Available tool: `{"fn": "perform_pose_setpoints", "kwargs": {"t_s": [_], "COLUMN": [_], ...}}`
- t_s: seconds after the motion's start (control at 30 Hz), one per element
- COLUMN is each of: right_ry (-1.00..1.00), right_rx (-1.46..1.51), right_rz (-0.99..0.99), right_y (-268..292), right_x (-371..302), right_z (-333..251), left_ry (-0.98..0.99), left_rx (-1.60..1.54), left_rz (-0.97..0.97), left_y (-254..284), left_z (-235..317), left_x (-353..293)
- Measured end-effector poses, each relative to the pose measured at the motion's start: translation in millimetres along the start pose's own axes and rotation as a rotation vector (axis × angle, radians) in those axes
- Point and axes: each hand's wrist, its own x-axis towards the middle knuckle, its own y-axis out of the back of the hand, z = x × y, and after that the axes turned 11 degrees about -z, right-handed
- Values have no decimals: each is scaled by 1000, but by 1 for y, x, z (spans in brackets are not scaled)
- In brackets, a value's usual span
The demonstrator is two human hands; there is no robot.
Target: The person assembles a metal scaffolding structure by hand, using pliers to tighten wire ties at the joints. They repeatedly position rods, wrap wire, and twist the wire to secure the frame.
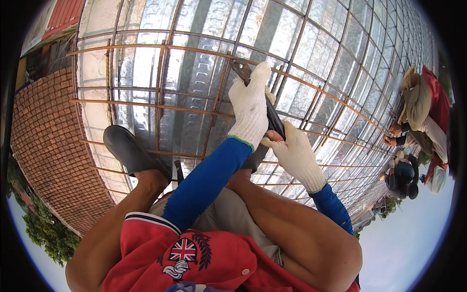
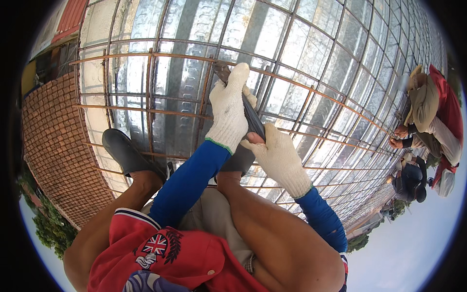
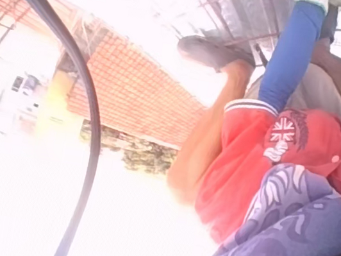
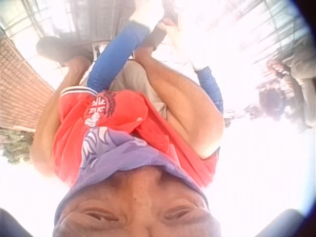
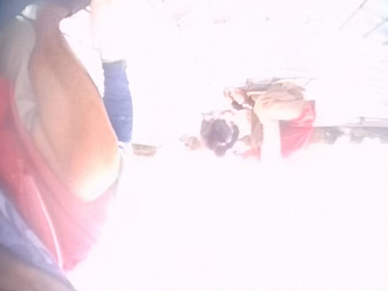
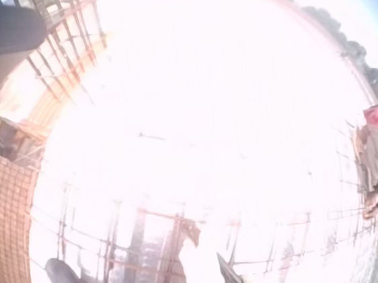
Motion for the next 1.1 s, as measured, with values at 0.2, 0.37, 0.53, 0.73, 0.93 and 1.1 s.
{"fn": "perform_pose_setpoints", "kwargs": {"t_s": [0.2, 0.37, 0.53, 0.73, 0.93, 1.1], "right_ry": [-325, -280, -280, -326, -231, -252], "right_rx": [1268, 499, 478, 565, -287, 488], "right_rz": [-602, -285, -87, -190, 138, -290], "right_y": [40, 15, 5, 14, -29, 9], "right_x": [8, -2, -12, -8, -7, 3], "right_z": [0, -7, -31, -33, -26, -37], "left_ry": [74, 22, 63, 73, 25, 32], "left_rx": [-283, -161, -327, -407, -297, -264], "left_rz": [-243, -188, -327, -407, -232, -293], "left_y": [9, 11, 26, 32, 16, 24], "left_z": [0, -7, -6, -8, -10, 2], "left_x": [7, 9, 8, 11, 7, 6]}}
